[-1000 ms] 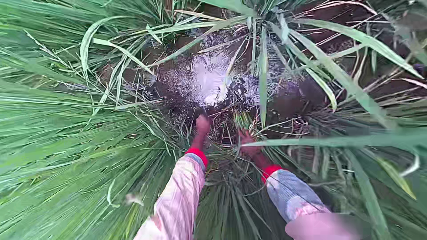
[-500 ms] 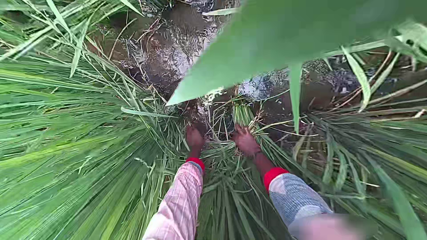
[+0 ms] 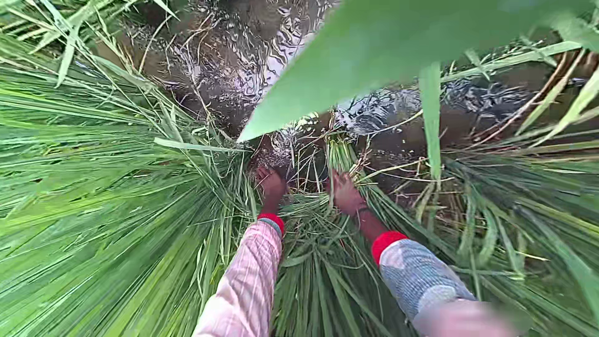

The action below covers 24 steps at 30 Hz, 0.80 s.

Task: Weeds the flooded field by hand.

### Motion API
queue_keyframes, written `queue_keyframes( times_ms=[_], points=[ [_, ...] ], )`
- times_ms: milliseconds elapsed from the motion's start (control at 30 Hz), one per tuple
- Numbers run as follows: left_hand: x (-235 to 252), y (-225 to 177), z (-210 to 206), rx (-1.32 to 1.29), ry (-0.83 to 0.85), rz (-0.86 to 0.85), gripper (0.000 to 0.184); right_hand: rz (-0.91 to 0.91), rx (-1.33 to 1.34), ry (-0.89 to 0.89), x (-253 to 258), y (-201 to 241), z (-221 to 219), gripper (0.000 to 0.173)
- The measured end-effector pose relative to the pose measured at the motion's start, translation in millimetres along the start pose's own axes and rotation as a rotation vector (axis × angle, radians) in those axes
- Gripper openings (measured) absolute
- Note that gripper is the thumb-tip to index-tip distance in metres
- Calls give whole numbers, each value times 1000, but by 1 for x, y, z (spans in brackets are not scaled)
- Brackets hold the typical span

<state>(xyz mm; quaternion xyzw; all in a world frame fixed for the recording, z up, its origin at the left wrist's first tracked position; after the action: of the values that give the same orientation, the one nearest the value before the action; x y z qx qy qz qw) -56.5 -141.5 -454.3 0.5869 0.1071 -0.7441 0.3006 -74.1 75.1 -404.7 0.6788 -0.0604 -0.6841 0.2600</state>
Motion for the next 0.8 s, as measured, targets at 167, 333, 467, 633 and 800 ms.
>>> queue_keyframes(
  times_ms=[167,333,467,633,800],
  points=[
    [12,-24,-5,-78,173,-44,63,-9,6,-3,-1,1,2,42],
    [27,-30,-5,-230,162,-73,56,20,-41,-63,9,-4,-8,41],
    [16,-19,-4,-368,52,-46,65,25,-72,-35,5,1,-3,41],
    [26,-24,-14,-814,19,-125,52,7,-53,-63,-1,3,2,38],
    [52,-15,-4,-470,93,-124,42,-4,-27,-28,5,-1,-4,40]
  ],
)
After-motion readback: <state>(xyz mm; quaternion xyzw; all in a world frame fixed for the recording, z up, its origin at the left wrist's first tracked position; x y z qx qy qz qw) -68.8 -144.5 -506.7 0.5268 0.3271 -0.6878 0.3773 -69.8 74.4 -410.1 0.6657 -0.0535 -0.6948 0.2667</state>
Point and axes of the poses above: each hand's wrist, its own x-axis towards the middle knuckle, its own z-axis out of the back of the hand, y = z × x, the point moved 10 cm from there along x, towards the middle knuckle, and after that the axes turned 11 degrees about y, right-handed, at the moved point
